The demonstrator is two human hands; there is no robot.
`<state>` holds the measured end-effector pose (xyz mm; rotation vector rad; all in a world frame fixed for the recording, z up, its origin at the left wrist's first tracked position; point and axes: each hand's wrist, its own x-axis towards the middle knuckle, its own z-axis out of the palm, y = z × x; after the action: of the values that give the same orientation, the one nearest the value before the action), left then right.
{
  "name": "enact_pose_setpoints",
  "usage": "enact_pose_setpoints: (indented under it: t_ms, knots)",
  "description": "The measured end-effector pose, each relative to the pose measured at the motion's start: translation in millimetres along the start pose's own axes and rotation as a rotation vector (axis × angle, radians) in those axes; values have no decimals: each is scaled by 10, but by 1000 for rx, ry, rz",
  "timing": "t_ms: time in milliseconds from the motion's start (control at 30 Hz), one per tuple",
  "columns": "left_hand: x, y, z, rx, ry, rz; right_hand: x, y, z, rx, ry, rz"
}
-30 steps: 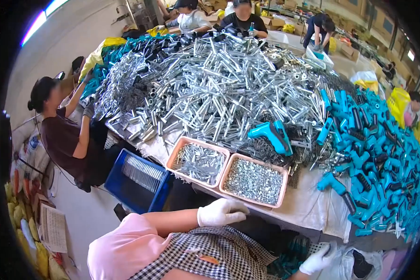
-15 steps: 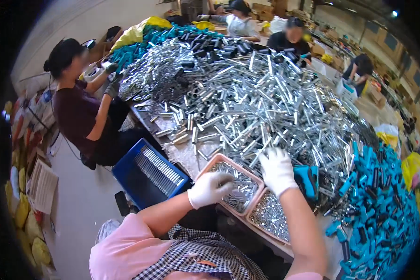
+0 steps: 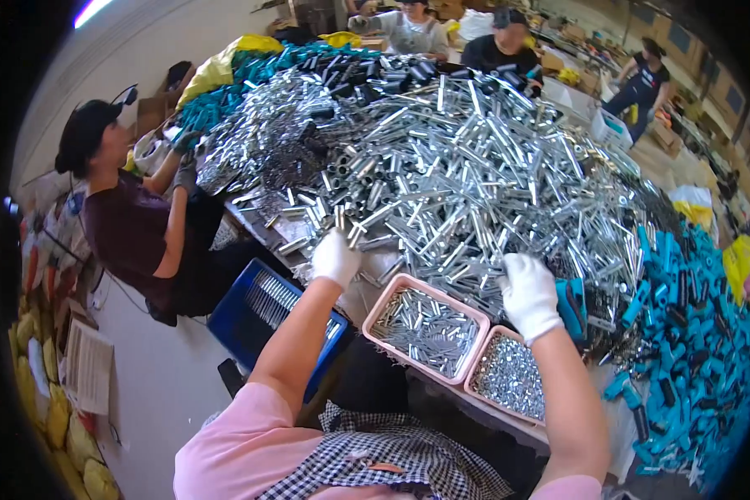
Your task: Assembling turquoise T-handle wrenches by inserting metal shafts into plastic handles.
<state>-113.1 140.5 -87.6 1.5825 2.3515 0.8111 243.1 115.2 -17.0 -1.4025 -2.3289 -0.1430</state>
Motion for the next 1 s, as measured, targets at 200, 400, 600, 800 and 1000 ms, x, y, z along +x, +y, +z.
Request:
enact_pose_setpoints:
  t_ms: [200, 400, 600, 800, 1000]
  knots:
    - [-770, 191, -710, -805, 65, 186, -988, -915, -508, 726, -7, 285]
    - [-1699, 711, -904, -579, -748, 650, -1575, -1254, -376, 469, 2, 140]
    - [-2213, 1109, -525, -758, -938, 1312, -1942, -1134, -330, 1149, -143, 197]
    - [-1774, 1812, -558, -472, -1101, 1081, -2170, -968, -569, 1801, 36, 922]
    - [-742, 2372, 607, -210, -196, 766, -2091, -445, -727, 2061, 591, 1217]
